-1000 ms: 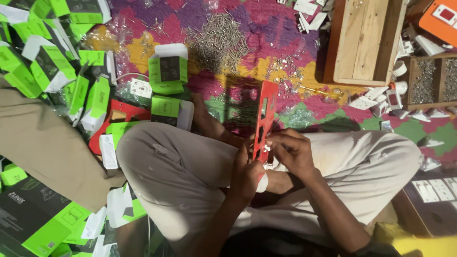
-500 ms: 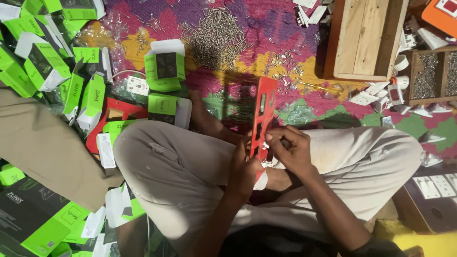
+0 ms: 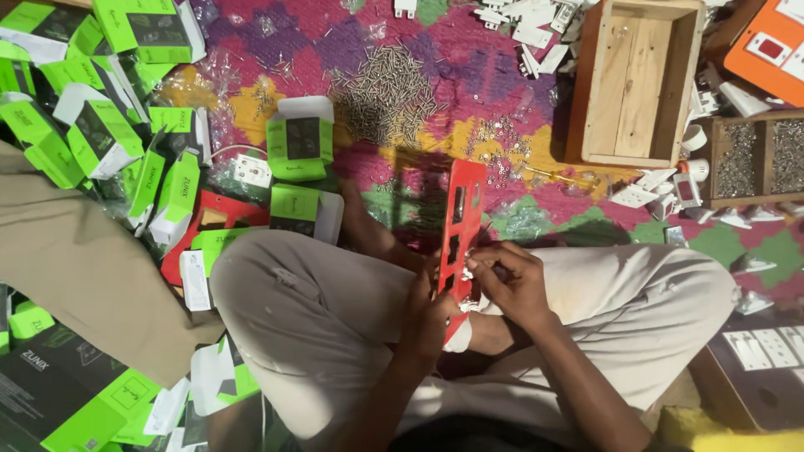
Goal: The person sits cross-legged on a floor mat and assembles white electrical switch and socket modules into a red mounting plate, fitting each module into the cutouts and pressing them into place by hand, occasionally reaching to the mat for parts and turning the plate over to work on it.
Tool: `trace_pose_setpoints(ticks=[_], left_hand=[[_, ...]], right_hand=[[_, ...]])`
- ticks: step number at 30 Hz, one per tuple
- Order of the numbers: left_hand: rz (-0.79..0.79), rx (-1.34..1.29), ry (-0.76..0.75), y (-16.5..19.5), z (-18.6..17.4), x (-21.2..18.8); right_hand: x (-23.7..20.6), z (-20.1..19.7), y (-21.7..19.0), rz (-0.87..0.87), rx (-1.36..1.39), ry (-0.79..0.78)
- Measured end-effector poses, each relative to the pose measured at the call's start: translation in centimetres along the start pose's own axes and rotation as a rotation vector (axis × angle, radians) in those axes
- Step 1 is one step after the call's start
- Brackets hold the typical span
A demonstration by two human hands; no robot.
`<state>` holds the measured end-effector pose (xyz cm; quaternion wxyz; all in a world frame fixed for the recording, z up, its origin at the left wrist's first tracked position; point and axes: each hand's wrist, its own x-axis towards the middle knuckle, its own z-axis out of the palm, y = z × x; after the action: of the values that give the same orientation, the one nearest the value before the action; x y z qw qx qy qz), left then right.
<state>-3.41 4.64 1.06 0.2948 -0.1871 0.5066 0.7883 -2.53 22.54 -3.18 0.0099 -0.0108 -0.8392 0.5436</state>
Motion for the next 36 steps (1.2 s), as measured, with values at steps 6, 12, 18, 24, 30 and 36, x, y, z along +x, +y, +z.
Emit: trace_pose_setpoints(ticks=[6,12,18,24,30,36], left_hand=[[0.042,-0.067,-0.041,-0.8,0.2,0.0],[0.055,-0.040,-0.048,-0.7,0.1,0.1],[-0.004,-0.018,-0.024,0.2,0.3,-0.1],[-0.016,-0.058,-0.026,0.5,0.5,0.0],[-0.036,0.020,-0.027,0.7,0.5,0.0],[-0.014,0.018,-0.035,1.1,0.6,0.0]], right_hand=[[0.0,-0.1,1.0,0.107,0.055,-0.020],[0.1,-0.3,1.4,0.146,0.066,-0.058],[0.3,-0.4,0.8,-0.085,-0.062,-0.039],[0.0,-0.4,0.6,-0.022,-0.066,-0.035],[0.1,-0.5,1.0,0.021,0.022,-0.031],[0.3,-0.7,0.9,0.065,0.039,-0.057]])
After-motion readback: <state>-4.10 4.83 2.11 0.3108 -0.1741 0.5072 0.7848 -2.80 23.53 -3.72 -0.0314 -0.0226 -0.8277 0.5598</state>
